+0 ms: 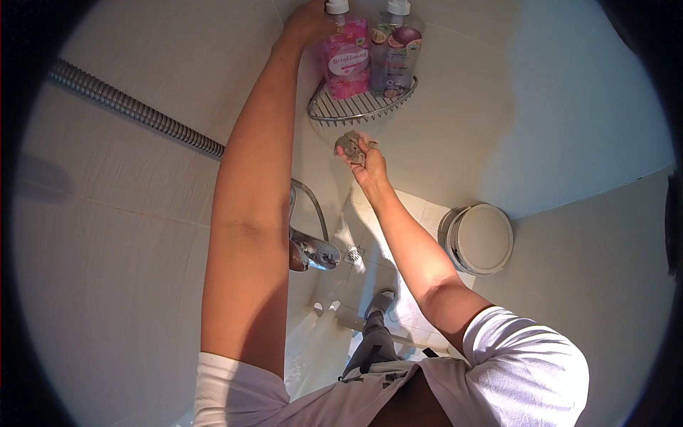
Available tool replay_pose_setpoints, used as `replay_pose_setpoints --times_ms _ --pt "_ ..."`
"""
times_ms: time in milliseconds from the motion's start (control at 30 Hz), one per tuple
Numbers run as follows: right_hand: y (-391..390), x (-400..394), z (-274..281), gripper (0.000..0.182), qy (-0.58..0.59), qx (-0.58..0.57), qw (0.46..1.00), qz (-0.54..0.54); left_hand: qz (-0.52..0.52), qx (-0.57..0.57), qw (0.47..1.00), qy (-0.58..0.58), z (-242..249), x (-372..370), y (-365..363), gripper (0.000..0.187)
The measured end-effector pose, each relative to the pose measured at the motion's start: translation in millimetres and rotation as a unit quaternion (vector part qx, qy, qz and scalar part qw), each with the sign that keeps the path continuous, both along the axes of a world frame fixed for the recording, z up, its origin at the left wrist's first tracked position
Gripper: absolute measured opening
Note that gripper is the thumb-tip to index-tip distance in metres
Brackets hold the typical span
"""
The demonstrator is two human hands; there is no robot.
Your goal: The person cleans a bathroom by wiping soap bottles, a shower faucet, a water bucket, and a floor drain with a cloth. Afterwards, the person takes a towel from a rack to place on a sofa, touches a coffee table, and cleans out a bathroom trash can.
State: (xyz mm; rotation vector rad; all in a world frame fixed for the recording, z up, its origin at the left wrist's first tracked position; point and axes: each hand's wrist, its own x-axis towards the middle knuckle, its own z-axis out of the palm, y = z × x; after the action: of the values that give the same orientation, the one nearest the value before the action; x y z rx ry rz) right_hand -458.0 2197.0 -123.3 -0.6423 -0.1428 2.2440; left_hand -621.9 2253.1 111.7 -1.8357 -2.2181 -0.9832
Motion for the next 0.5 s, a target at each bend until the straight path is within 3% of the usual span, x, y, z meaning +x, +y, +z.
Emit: replay_pose_setpoints --times_ms 200,267,333,400,467,500 --pt "35 -22 10 0.028 0.104 -0.046 0.992 0.054 0.065 -0.017 0.998 -0.002 -4 -11 18 0.041" --pt "36 -21 9 0.033 0.149 -0.085 0.982 0.083 -0.043 -0.018 0.998 0.049 -7 -29 22 0.063" --pt "19 -9 27 0.037 0.069 0.047 0.997 0.003 -0.071 -0.020 0.997 0.018 -2 -30 18 0.062" --pt "16 9 24 0.034 0.067 0.013 0.997 0.022 -0.095 -0.026 0.995 -0.018 -1 -22 10 0.061" --pt "22 26 38 0.031 0.066 -0.017 0.997 0.045 -0.056 -0.026 0.998 -0.016 1 -18 9 0.059" --pt "24 38 65 0.025 -0.158 0.185 0.970 0.031 -0.056 -0.026 0.998 -0.017 2 -17 10 0.059"
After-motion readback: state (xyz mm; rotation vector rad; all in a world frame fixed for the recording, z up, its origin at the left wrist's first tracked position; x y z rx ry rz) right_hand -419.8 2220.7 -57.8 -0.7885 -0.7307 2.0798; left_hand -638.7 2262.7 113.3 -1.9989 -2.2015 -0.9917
